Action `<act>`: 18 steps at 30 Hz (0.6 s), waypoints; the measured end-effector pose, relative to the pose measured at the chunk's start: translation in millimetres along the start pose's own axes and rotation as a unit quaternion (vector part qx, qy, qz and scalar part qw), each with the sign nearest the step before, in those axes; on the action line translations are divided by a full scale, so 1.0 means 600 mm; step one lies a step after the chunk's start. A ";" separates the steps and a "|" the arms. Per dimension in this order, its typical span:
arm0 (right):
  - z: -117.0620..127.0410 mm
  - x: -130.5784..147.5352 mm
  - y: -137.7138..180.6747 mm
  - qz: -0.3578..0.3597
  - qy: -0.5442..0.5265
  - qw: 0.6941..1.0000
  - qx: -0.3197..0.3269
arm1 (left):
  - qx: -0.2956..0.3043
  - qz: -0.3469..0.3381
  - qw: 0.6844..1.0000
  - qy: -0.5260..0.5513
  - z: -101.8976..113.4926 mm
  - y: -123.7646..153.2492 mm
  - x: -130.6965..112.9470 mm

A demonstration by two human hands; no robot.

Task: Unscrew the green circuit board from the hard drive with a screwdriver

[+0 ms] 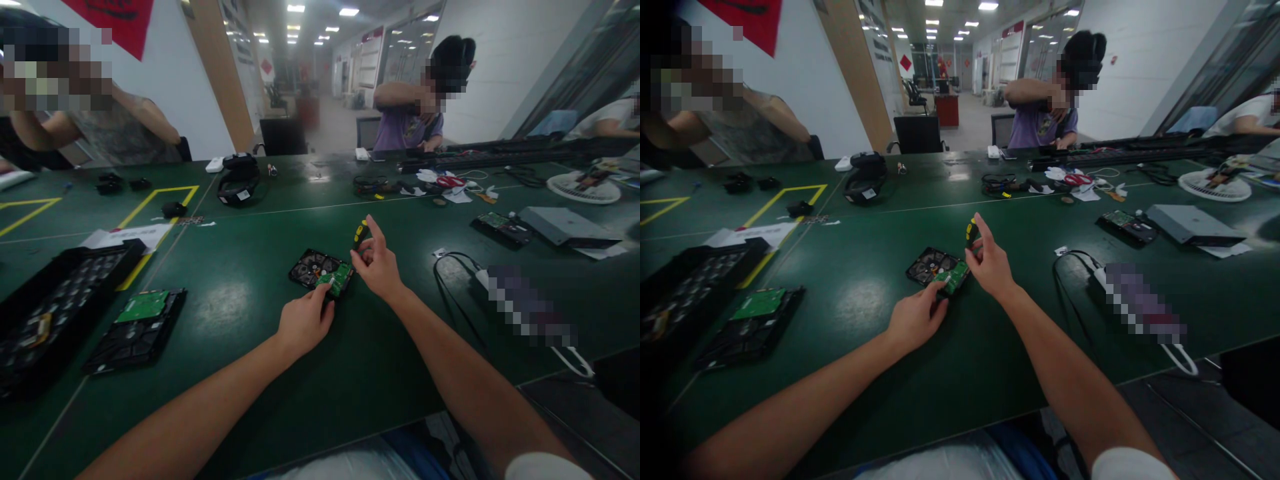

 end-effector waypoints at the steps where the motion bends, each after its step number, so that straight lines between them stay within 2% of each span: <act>1: 0.000 0.000 0.000 0.001 0.002 1.000 -0.001 | -0.001 -0.001 1.000 0.000 0.000 0.000 0.000; 13: 0.008 0.008 -0.012 0.024 -0.015 1.000 0.007 | 0.002 0.008 1.000 -0.003 0.000 0.000 0.000; 18: 0.000 -0.005 -0.015 -0.022 -0.140 0.989 0.031 | 0.006 0.003 1.000 -0.002 -0.001 0.000 0.000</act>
Point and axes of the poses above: each hand's wrist, its own y-axis away from the middle knuckle, its own z-axis out of the back of the hand, x = y × z, the point moved 10 cm from there along -y, towards the middle knuckle, and after that the axes turned 12 degrees about y, right-handed, at the moved point
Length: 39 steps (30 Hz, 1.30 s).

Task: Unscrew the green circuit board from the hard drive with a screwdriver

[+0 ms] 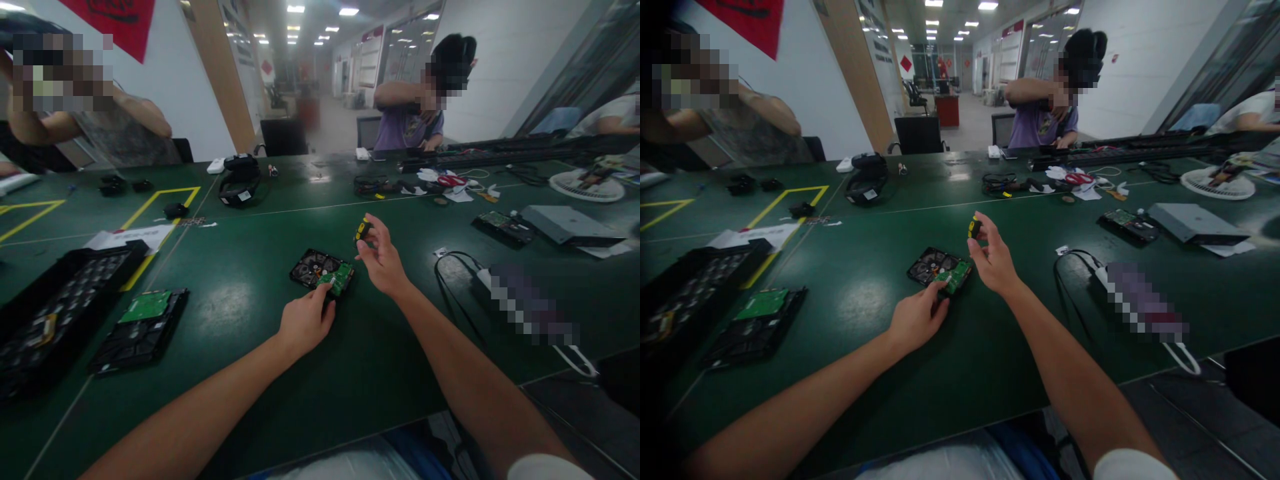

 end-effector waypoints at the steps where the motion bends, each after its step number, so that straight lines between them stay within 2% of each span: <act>1: -0.004 -0.004 0.000 -0.013 -0.039 0.999 0.007 | 0.002 0.003 1.000 -0.002 0.000 0.000 0.001; 7: -0.016 -0.014 -0.004 -0.059 -0.192 0.979 0.019 | 0.010 0.013 1.000 -0.004 0.000 0.000 0.001; 13: -0.008 -0.017 -0.007 -0.087 -0.233 0.969 0.006 | 0.007 0.010 1.000 0.003 0.003 0.000 -0.001; 18: -0.002 -0.013 -0.009 -0.088 -0.212 0.973 0.006 | 0.017 0.020 1.000 0.006 0.000 0.000 0.002; 24: -0.003 0.006 -0.008 -0.035 -0.167 0.985 0.009 | 0.008 0.012 1.000 0.001 0.000 0.001 0.001; 29: 0.003 0.005 0.001 -0.013 -0.052 0.998 -0.022 | -0.003 0.005 1.000 0.001 0.001 0.001 0.001; 34: 0.023 0.021 0.006 0.023 0.075 0.994 -0.071 | 0.001 0.003 1.000 0.003 0.001 0.001 0.000; 39: 0.026 0.023 0.007 0.020 0.102 0.992 -0.076 | 0.004 0.007 1.000 0.004 0.001 0.001 0.000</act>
Point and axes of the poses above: each hand's wrist, its own y-axis away from the middle knuckle, its own z-axis out of the back of the hand, x = y × z, the point moved 10 cm from there along -y, towards the middle knuckle, and after that the axes turned 12 degrees about y, right-handed, at the moved point
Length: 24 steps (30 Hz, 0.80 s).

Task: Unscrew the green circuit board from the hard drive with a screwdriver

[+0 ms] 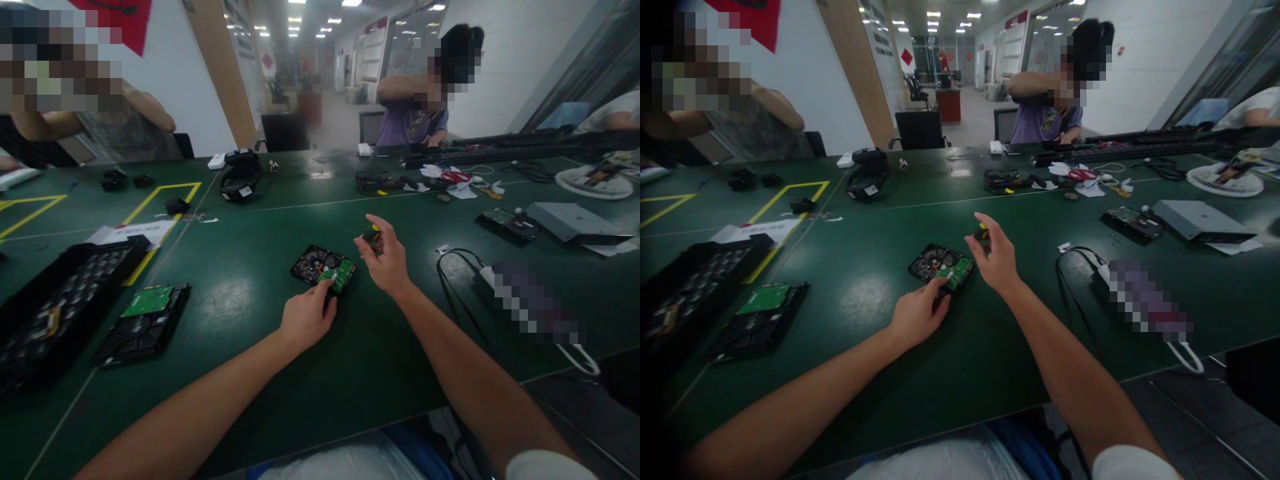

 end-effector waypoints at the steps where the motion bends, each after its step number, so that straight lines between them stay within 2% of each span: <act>1: -0.001 -0.002 0.000 -0.008 -0.009 1.000 0.004 | 0.000 0.000 1.000 0.001 0.000 0.000 0.000; 6: -0.011 -0.014 0.001 -0.069 -0.118 0.990 0.022 | 0.003 0.001 1.000 0.005 -0.001 -0.001 0.001; 15: -0.022 -0.018 -0.005 -0.132 -0.294 0.946 0.046 | 0.007 0.010 1.000 -0.004 -0.002 -0.001 0.003; 24: -0.032 -0.017 -0.003 -0.144 -0.310 0.937 0.078 | 0.013 0.008 1.000 0.005 -0.001 -0.001 0.001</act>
Point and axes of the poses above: each hand's wrist, its own y-axis away from the middle knuckle, its own z-axis out of the back of the hand, x = y × z, the point moved 10 cm from there along -y, towards the middle knuckle, and after that the axes turned 12 degrees about y, right-handed, at the moved point
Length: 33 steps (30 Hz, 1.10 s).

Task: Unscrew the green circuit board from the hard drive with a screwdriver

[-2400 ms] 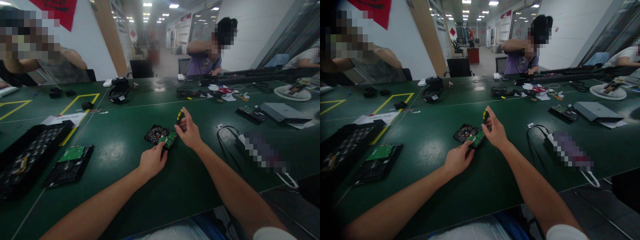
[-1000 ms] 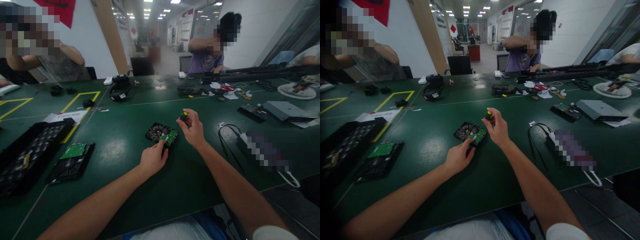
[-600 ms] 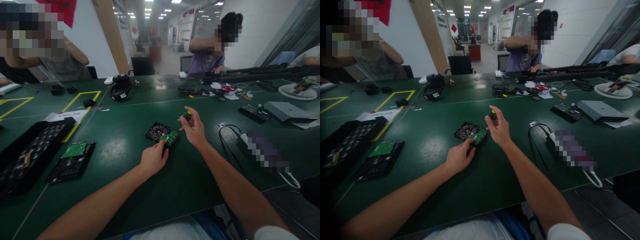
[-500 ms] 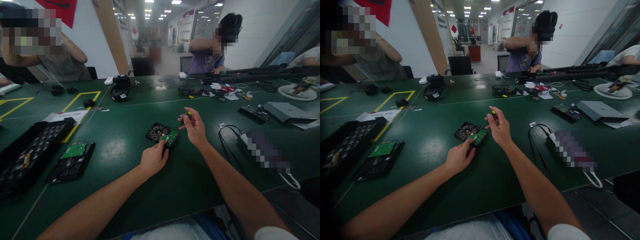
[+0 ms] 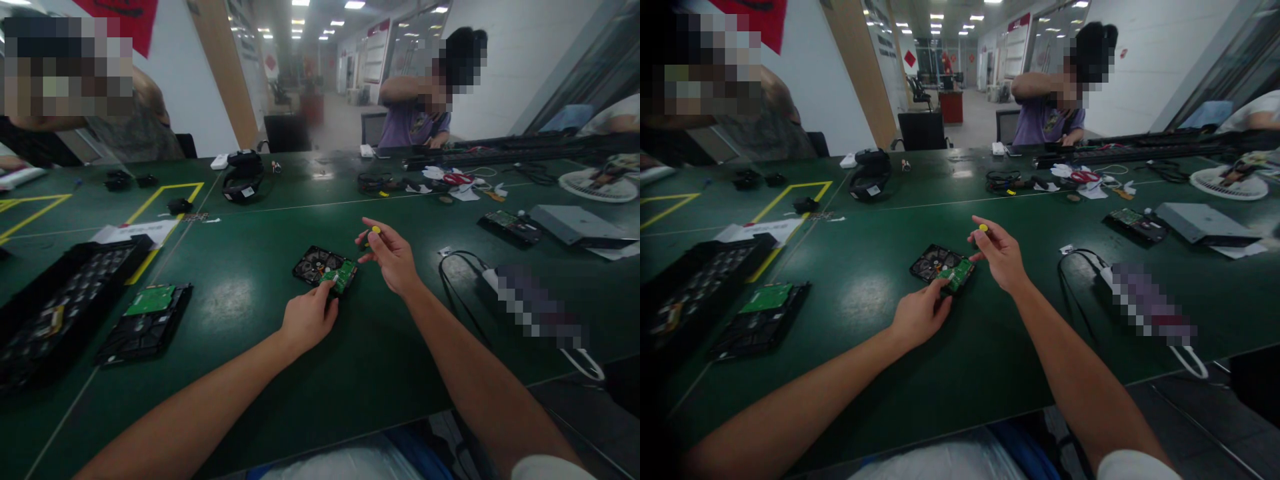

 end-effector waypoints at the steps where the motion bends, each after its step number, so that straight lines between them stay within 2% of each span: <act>1: -0.002 0.000 0.000 0.003 -0.003 1.000 0.005 | -0.001 0.000 1.000 -0.001 0.000 0.000 0.000; 14: -0.005 -0.007 -0.003 -0.031 -0.079 0.996 0.026 | -0.018 -0.018 1.000 0.002 0.002 0.001 -0.001; 19: -0.001 -0.010 -0.002 -0.038 -0.063 0.997 0.019 | -0.013 -0.013 1.000 -0.004 0.001 0.001 0.000; 33: -0.006 -0.009 -0.001 -0.026 -0.115 0.993 0.023 | -0.016 -0.020 1.000 0.002 0.002 0.001 -0.001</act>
Point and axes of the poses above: each hand's wrist, its own y-axis away from the middle knuckle, its own z-axis out of the back of the hand, x = y × z, the point moved 10 cm from there along -y, towards the middle knuckle, and after that the axes turned 12 degrees about y, right-handed, at the moved point
